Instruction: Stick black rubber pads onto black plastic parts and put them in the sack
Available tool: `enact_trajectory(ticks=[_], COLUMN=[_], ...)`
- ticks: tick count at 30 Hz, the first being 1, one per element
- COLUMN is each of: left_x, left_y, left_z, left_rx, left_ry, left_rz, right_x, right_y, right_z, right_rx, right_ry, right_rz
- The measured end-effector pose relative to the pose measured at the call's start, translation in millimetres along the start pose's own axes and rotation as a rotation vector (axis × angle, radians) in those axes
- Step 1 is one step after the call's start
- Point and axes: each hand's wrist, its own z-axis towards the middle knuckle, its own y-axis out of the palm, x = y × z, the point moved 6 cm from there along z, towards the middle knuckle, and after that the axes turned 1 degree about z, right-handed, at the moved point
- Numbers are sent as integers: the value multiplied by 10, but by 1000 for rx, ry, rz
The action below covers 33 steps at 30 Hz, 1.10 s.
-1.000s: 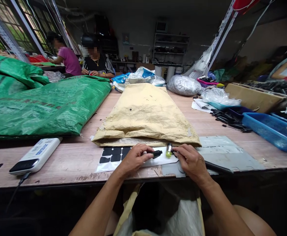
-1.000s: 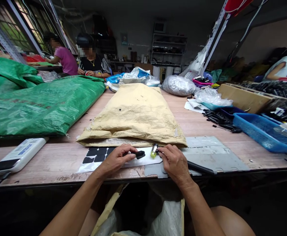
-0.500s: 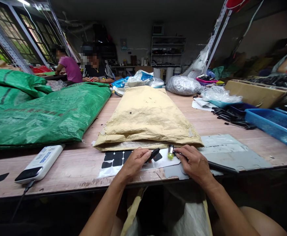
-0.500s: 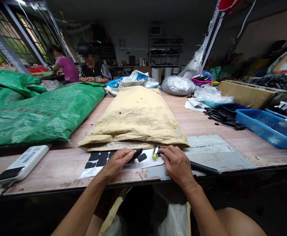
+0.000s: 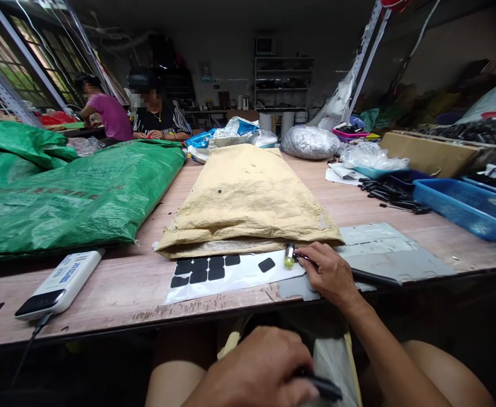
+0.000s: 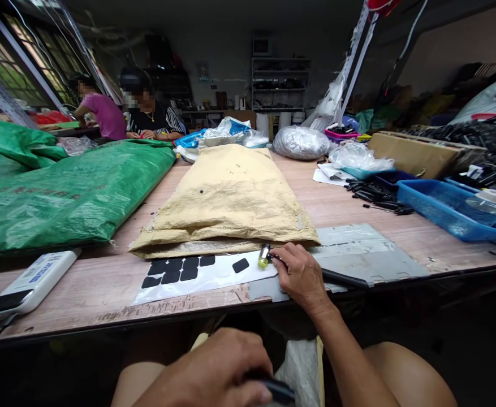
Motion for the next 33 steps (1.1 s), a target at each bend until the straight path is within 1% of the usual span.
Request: enact_trajectory(ticks=[1, 3, 5, 6, 8, 9, 10, 11, 12, 13, 15, 16, 17, 18, 19, 20, 21, 22, 24, 26, 28, 30, 33], left_x=[-28, -200, -412, -498, -586, -582, -546, -482, -400, -317, -243, -275, -359, -482, -632, -785, -928, -1049, -1223, -1309, -1339, -1356, -1420], left_y=[183, 519, 785, 883, 984, 980, 934, 837, 690, 496, -4, -281, -576, -853, -1094, -1296, -1452, -1582, -1779, -1945, -2089, -2183, -2200], left_z=[19, 86, 160, 186, 205, 196, 178, 158, 140, 129, 141, 166, 199, 229, 252, 271, 292, 312, 346, 360, 369, 396, 475], left_rx=[-71, -193, -286, -320, -353, -361, -363, -347, -319, -276, -142, -52, 81, 209, 311, 385, 421, 450, 483, 535, 603, 647, 651], left_ry=[-22, -121, -231, -275, -322, -322, -304, -265, -214, -156, -101, -116, -168, -251, -360, -473, -564, -629, -692, -702, -688, -678, -708], left_rz=[94, 283, 408, 441, 466, 457, 429, 379, 307, 219, 72, 43, 66, 126, 211, 302, 371, 424, 486, 503, 511, 523, 532], right_x=[1, 2, 1, 2, 3, 3, 3, 3, 3, 3, 3, 2, 2, 1, 0, -2, -3, -5, -7, -3, 3, 6, 8], right_y=[0, 1, 4, 5, 8, 9, 10, 10, 10, 10, 10, 10, 9, 8, 6, 5, 4, 2, -2, -5, -4, -1, 5], right_z=[-1, -3, -5, -6, -8, -9, -10, -10, -10, -10, -10, -9, -8, -7, -5, -3, -1, 1, 4, 3, 1, -2, -7], right_rx=[1, 1, -3, -6, -10, -10, -10, -7, -4, -2, 1, 2, 3, 2, 2, 1, -1, -2, -3, 0, 2, 2, -3], right_ry=[1, 4, 9, 13, 20, 20, 17, 15, 12, 10, 9, 10, 12, 15, 18, 20, 21, 20, 18, 22, 27, 29, 28], right_rz=[-2, -6, -9, -9, -9, -9, -7, -6, -5, -3, -3, -3, -3, -1, 0, 3, 6, 8, 7, 3, 0, 1, 8])
